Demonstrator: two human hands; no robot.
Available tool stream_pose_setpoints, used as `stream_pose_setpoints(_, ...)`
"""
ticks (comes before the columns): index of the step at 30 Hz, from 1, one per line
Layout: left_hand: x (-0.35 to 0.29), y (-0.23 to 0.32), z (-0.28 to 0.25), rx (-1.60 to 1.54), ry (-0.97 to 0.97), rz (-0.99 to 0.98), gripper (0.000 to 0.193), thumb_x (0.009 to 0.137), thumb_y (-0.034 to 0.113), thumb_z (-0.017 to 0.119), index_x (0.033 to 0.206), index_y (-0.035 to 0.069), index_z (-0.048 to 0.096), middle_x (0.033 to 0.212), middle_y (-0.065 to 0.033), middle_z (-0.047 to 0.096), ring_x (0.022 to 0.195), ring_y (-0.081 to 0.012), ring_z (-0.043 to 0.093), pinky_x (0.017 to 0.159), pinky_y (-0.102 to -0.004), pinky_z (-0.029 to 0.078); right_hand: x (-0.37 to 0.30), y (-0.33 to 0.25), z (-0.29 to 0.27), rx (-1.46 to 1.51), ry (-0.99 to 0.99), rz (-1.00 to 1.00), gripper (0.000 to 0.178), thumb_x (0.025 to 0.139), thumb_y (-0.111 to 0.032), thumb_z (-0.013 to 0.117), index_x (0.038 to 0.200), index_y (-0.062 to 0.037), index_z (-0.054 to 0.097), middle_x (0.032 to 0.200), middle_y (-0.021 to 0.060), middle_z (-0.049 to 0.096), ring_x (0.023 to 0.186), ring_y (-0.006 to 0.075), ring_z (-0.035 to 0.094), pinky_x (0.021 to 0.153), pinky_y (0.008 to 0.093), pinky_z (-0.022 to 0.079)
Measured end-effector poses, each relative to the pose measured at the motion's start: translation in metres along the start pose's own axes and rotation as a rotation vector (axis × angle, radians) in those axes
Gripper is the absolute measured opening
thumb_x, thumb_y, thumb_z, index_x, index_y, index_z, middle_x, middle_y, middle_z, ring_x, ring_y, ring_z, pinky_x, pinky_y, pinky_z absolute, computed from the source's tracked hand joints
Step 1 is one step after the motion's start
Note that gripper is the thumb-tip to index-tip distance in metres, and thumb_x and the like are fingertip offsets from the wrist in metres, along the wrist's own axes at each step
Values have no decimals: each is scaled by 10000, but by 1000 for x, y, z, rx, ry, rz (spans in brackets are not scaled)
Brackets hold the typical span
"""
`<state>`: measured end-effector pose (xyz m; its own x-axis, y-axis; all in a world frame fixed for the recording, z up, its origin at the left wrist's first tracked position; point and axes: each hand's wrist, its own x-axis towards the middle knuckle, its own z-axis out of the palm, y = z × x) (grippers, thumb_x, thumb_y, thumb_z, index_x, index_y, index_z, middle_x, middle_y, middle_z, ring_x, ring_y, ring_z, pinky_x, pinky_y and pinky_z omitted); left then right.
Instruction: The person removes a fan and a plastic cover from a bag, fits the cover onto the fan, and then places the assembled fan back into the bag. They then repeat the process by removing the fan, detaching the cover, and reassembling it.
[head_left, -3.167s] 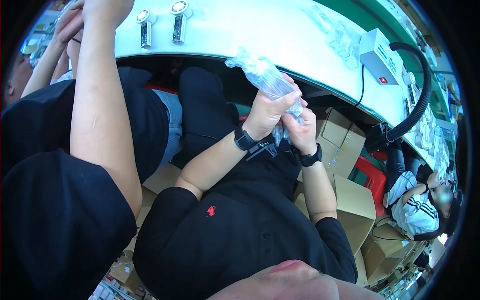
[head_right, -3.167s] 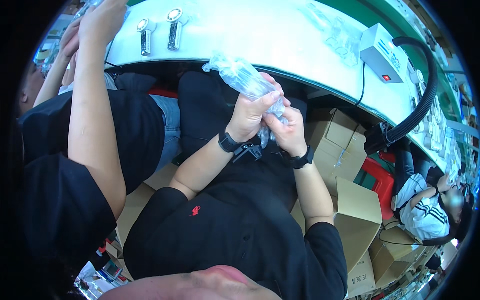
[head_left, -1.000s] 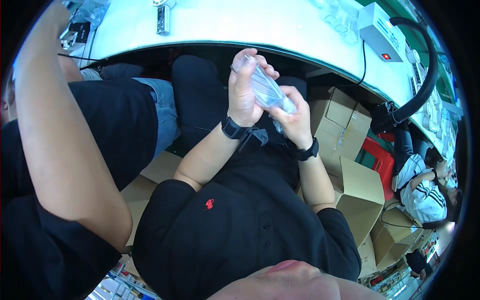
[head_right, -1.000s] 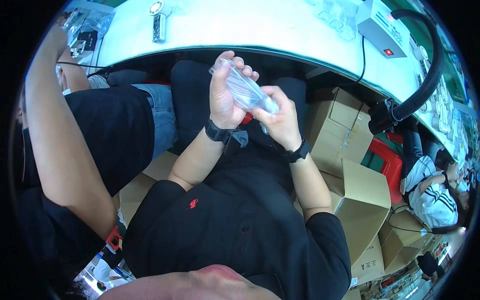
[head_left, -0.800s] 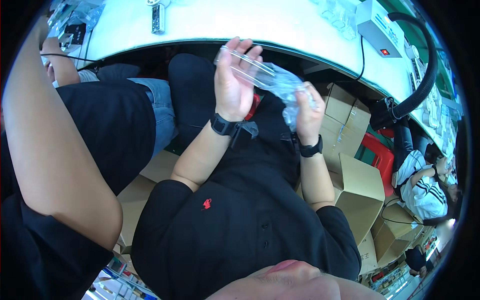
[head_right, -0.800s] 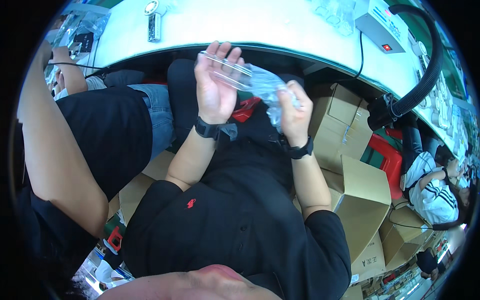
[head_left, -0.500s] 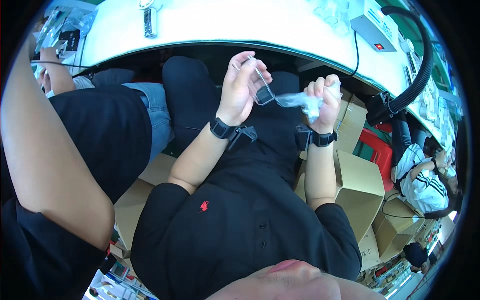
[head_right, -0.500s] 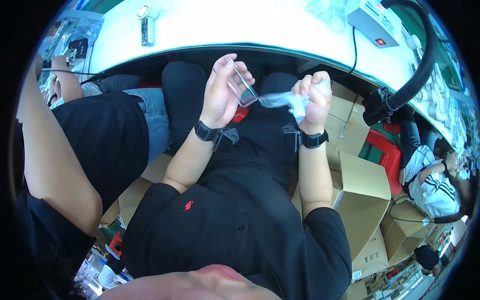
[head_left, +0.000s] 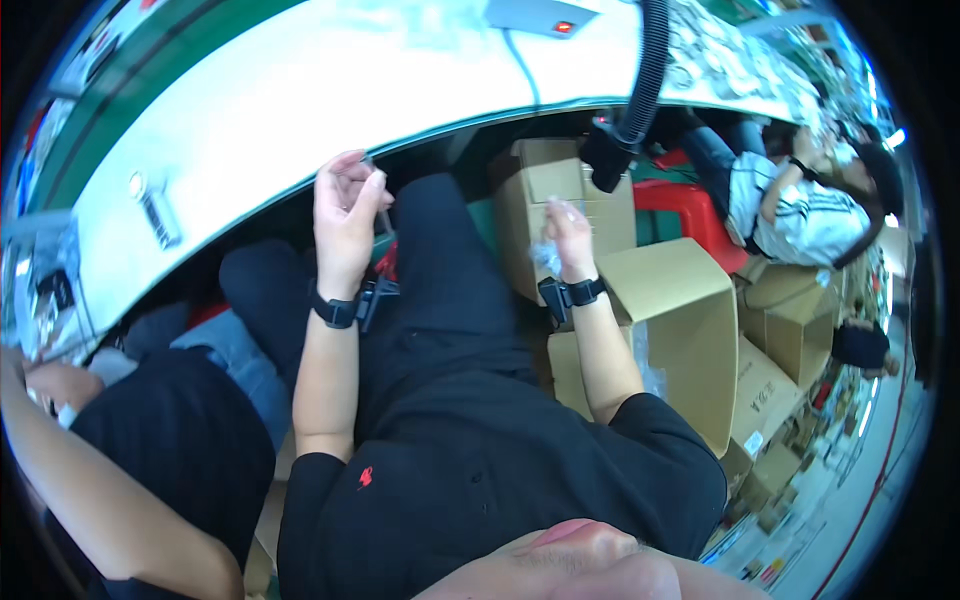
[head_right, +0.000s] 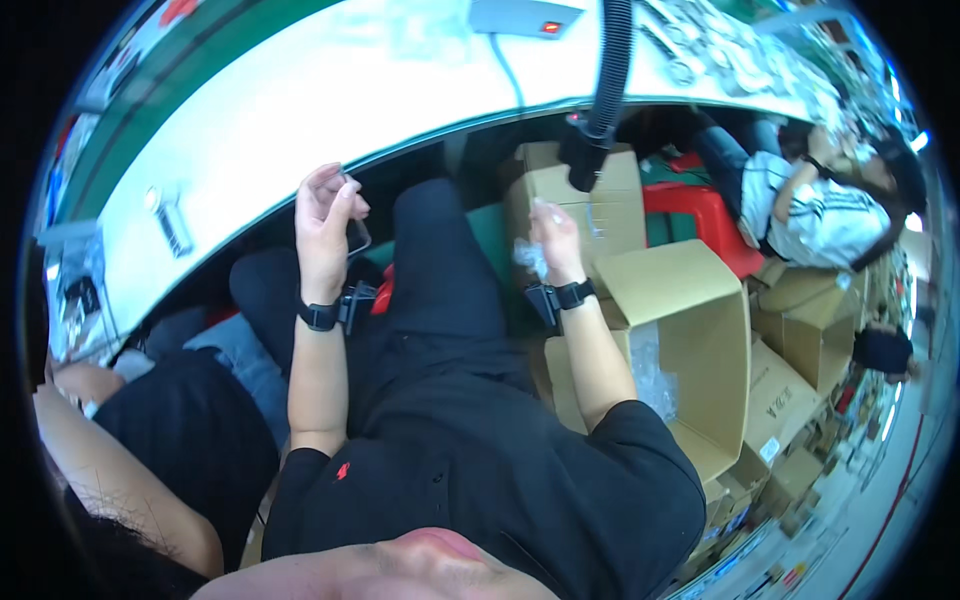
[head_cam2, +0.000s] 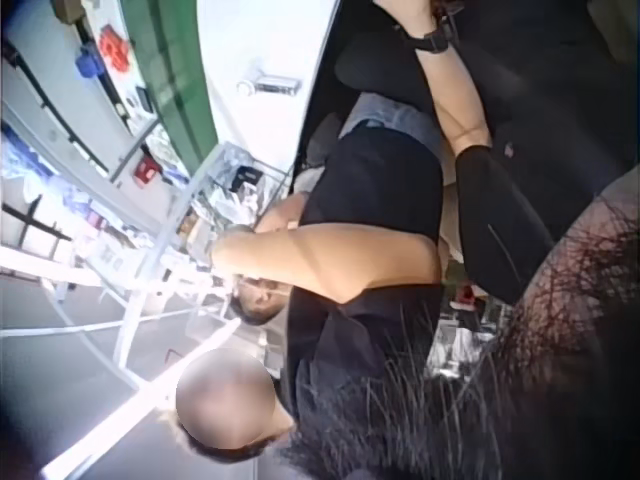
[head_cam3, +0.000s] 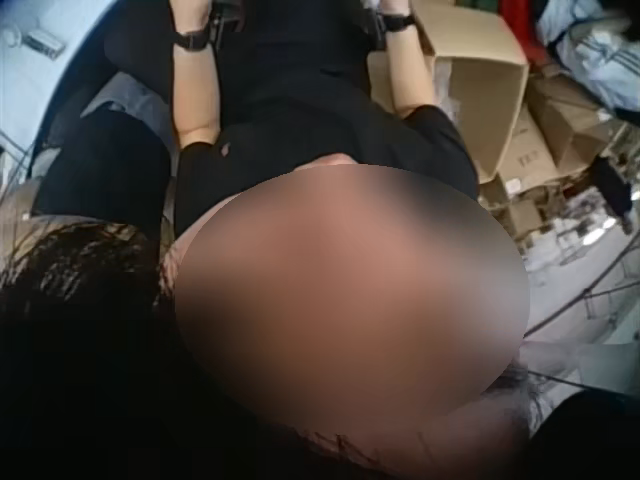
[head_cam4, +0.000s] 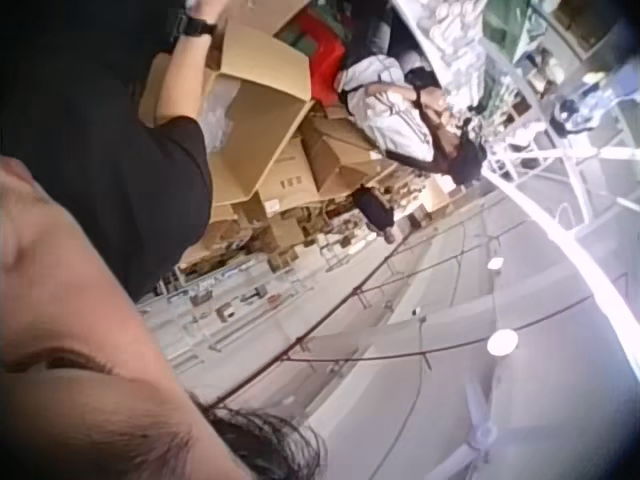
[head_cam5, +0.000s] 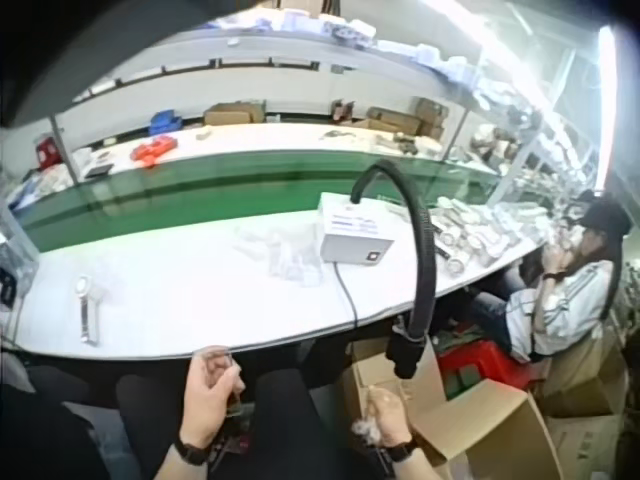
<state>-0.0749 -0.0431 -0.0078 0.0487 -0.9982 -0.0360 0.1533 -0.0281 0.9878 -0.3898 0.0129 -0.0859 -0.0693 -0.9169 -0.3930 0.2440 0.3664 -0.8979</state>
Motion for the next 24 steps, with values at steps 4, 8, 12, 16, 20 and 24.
stream_pose_setpoints(4, 47, -2, 10, 230, -126, 100, 370, 962, 162, 592, 1275, 3, 477, 971, -66, 569, 788, -109, 585, 718, -241, 500, -5, -63, -63, -64, 612, -330, 225, 956, -247, 627, 1035, -39, 662, 662, -56, 482, 569, 36, 417, 515, 207, 338)
stream_pose_setpoints(8, 98, -16, 19, 276, -120, 35, 373, 955, 158, 599, 1269, -4, 479, 958, -72, 567, 772, -113, 587, 709, -235, 501, 43, -165, -133, -314, 649, -657, 242, 947, -207, 604, 1054, -5, 684, 710, -20, 549, 580, 60, 437, 540, 235, 364)
stream_pose_setpoints(12, 108, -35, 19, 220, -101, 14, 366, 945, 136, 606, 1259, -3, 482, 951, -69, 564, 770, -109, 593, 698, -235, 505, 154, -228, -220, -844, 785, -557, 562, 842, -404, 718, 1216, 6, 630, 1022, 152, 701, 887, 247, 662, 788, 342, 497)
stream_pose_setpoints(16, 98, -44, 19, 226, -133, 102, 353, 937, 106, 604, 1246, -10, 480, 935, -58, 566, 779, -105, 601, 696, -236, 510, 226, -229, -259, -1341, 623, -190, 759, 789, -436, 761, 1363, -12, 503, 1103, 196, 677, 1052, 247, 624, 928, 344, 461)
stream_pose_setpoints(20, 102, -44, 24, 161, -90, 28, 345, 898, 130, 662, 1191, 4, 532, 926, -74, 612, 784, -130, 639, 698, -243, 519, 247, -230, -292, -1285, 573, -233, 953, 706, -519, 806, 1413, -10, 419, 1266, 237, 590, 1193, 308, 563, 1015, 378, 421)
stream_pose_setpoints(24, 58, -23, 62, 374, -300, 60, 372, 848, 140, 717, 1172, 32, 570, 958, -66, 634, 795, -136, 646, 725, -272, 527, 243, -224, -287, -1244, 597, -336, 1049, 649, -591, 828, 1386, 32, 418, 1328, 263, 541, 1242, 345, 531, 1041, 397, 406)
